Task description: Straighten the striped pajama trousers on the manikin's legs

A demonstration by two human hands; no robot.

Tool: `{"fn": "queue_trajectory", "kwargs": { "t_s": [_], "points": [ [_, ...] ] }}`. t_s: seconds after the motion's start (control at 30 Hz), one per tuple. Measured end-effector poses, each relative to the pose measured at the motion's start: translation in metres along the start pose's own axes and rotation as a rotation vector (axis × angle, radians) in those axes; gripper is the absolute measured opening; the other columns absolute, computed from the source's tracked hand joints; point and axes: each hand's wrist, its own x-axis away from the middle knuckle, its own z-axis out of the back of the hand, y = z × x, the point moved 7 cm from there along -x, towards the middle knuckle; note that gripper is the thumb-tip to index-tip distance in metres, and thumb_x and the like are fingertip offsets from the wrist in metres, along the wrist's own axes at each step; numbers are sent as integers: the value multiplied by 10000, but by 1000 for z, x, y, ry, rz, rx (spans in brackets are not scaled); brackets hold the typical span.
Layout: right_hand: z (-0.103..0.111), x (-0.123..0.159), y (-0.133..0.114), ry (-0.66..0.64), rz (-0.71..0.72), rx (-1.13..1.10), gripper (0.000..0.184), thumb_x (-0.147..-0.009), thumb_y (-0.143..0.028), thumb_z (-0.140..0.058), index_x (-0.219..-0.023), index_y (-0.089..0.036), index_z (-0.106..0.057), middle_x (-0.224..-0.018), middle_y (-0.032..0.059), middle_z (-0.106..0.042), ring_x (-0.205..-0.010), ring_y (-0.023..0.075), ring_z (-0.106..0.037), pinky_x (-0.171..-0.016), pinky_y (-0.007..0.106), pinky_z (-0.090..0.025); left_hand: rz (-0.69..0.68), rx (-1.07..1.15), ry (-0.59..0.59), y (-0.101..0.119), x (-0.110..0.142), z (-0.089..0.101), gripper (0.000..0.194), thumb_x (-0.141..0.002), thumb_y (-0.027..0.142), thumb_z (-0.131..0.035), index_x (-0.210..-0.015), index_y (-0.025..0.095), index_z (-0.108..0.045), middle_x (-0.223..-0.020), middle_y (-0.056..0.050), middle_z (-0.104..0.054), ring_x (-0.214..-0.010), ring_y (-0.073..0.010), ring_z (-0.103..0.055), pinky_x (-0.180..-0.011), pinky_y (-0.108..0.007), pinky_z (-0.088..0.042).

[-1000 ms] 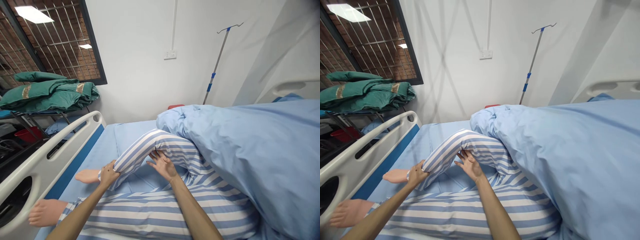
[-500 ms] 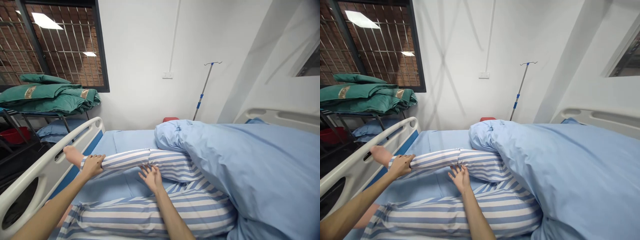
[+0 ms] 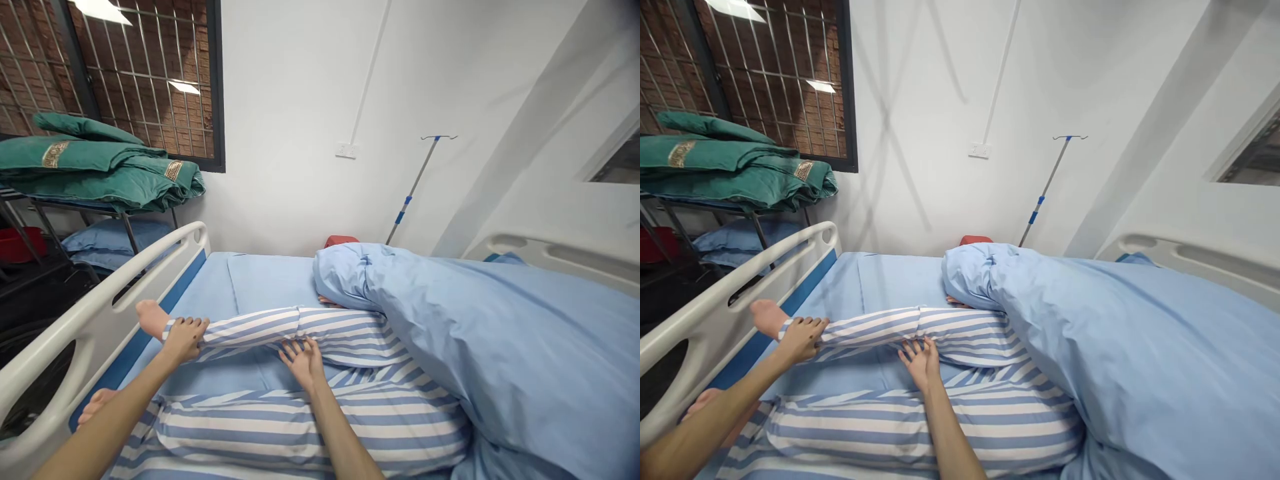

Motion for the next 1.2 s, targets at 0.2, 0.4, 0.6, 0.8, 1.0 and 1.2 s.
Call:
{"fn": "queue_trajectory", "kwargs": {
  "t_s": [0.2, 0.4, 0.6, 0.8, 1.0, 1.2],
  "points": [
    [10, -6, 8, 62, 3, 38, 198, -717, -406, -520, -851, -262, -515, -940, 6, -620, -985, 193, -568, -872, 431, -417, -12, 11, -8, -9, 4, -20, 500, -656, 206, -503, -1155, 195, -464, -1052, -127, -554, -989, -280, -479, -868, -414, -278],
    [19, -12, 17, 98, -38, 26, 193, -697, -402, -553, -830, -277, -490, -879, -22, -626, -954, 175, -581, -897, 383, -406, -47, -15, -5, -12, 9, -41, 526, -635, 178, -492, -1160, 193, -466, -1040, -122, -560, -958, -280, -486, -850, -415, -280],
    [29, -15, 22, 181, -43, 50, 184, -694, -396, -542, -789, -261, -463, -919, 10, -618, -963, 187, -580, -855, 382, -430, -72, -17, -28, -17, -4, -24, 497, -634, 160, -494, -1129, 181, -476, -1006, -133, -567, -953, -280, -485, -855, -425, -268],
    [47, -17, 28, 380, -96, 61, 200, -661, -329, -571, -776, -223, -446, -862, 36, -623, -902, 187, -607, -710, 311, -480, -109, -72, -38, -15, -7, -19, 471, -647, 162, -482, -1118, 163, -479, -969, -138, -572, -920, -272, -501, -839, -426, -279],
    [62, -16, 31, 526, -161, 303, 164, -703, -321, -501, -775, -177, -475, -737, 51, -628, -763, 152, -631, -603, 228, -483, -109, -70, -90, -9, 11, -57, 525, -616, 167, -503, -1140, 172, -480, -1002, -132, -568, -930, -275, -500, -824, -422, -293],
    [63, -13, 31, 562, -198, 652, 150, -725, -299, -464, -716, -154, -501, -693, 67, -627, -643, 147, -614, -513, 218, -439, -129, -76, -51, -8, 14, -68, 510, -631, 160, -498, -1140, 158, -486, -1000, -134, -566, -920, -280, -494, -815, -429, -289]
  ]
}}
